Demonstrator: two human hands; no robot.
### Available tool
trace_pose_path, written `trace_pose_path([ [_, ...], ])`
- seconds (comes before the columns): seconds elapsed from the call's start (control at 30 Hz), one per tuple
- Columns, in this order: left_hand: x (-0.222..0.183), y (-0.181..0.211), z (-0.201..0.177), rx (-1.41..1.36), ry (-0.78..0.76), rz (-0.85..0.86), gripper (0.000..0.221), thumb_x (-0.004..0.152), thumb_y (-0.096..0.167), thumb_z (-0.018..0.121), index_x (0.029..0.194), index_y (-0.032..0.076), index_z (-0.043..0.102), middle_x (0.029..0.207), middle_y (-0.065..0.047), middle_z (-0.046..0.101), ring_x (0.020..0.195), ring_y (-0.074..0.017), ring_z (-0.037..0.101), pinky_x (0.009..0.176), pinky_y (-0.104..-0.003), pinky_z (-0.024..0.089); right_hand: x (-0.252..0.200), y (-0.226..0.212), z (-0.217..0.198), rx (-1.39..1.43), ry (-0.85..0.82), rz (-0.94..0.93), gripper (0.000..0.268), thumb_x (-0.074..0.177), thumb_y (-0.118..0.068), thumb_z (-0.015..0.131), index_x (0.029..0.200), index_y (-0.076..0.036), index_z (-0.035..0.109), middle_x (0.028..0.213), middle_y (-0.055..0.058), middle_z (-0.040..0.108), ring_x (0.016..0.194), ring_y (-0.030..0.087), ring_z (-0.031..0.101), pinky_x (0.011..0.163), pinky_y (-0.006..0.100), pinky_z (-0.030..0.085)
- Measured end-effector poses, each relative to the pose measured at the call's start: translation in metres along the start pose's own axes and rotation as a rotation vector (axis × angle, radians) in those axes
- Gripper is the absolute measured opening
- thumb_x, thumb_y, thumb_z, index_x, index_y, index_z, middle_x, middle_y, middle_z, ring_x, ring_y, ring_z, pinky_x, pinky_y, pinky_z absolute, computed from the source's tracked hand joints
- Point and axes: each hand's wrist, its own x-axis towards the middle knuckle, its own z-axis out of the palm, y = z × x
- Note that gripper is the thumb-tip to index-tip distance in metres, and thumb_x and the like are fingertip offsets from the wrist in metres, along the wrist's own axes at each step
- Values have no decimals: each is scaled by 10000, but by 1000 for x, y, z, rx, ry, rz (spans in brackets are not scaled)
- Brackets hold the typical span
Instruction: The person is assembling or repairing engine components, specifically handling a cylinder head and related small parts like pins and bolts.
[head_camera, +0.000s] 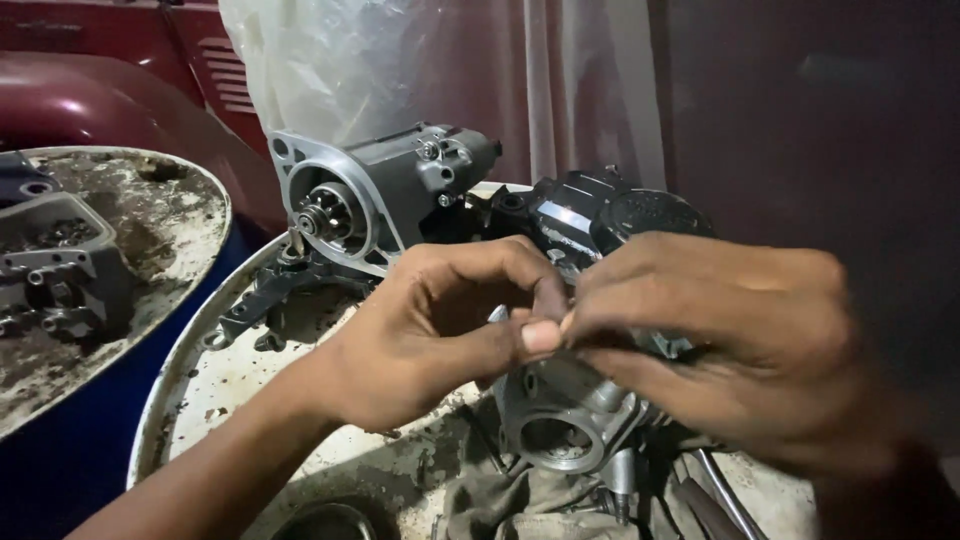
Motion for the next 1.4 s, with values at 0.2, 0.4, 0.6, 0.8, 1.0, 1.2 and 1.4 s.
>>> trace_pose_path([
  [0.2, 5, 6, 11, 876, 0, -22, 935, 740, 702, 520, 1397, 37, 499, 1298, -155, 538, 1267, -381, 478, 1116, -675, 326, -8, 12, -16, -157, 44, 188, 160, 816, -61, 796, 966, -18, 762, 923, 75, 808, 803, 127, 803, 743, 208, 605],
  [0.4, 2, -12, -2, 937, -202, -54, 850, 772, 476, 821, 1379, -21, 492, 1518, -355, 351, 1313, -529, 484, 1029, -614, 443, -12, 21, -17, 44, -76, 289, 144, 842, -129, 710, 967, -57, 709, 855, 11, 874, 817, 81, 908, 700, 145, 716],
  [0.6, 2, -14, -39, 736, -331, -57, 651, 817, 355, 779, 1330, 16, 568, 1501, -195, 441, 1319, -373, 577, 1048, -497, 495, -10, 29, -6, 179, -105, 236, 205, 756, -125, 792, 943, -73, 724, 890, 50, 847, 787, 110, 874, 701, 180, 738],
  [0.8, 2, -9, -48, 813, -366, 7, 672, 786, 295, 821, 1335, -8, 579, 1506, -237, 450, 1334, -418, 564, 1065, -533, 488, 1, 12, 18, 23, -3, 313, 168, 754, -140, 835, 900, -80, 780, 813, 12, 819, 660, 82, 779, 610, 186, 623],
  [1.0, 1, -2, -34, 863, -300, -11, 773, 864, 581, 557, 1347, -22, 530, 1270, -208, 583, 1133, -351, 601, 900, -481, 517, 4, 17, 30, -44, 51, 305, 168, 762, -141, 830, 900, -64, 772, 836, 39, 819, 689, 105, 798, 637, 204, 658],
  [1.2, 1, -7, -36, 948, -256, 21, 869, 858, 641, 527, 1359, -68, 537, 1141, -142, 629, 1027, -273, 527, 826, -452, 503, 5, 19, 17, -59, 22, 402, 126, 747, -143, 835, 853, -88, 795, 799, 7, 833, 684, 88, 810, 637, 197, 639],
  [1.4, 3, -7, -35, 933, -246, 52, 794, 875, 657, 456, 1238, -31, 614, 1047, -117, 615, 951, -254, 509, 842, -427, 453, 5, 28, 19, -51, -6, 323, 142, 752, -159, 844, 866, -89, 797, 836, 11, 836, 724, 84, 817, 691, 194, 646],
])
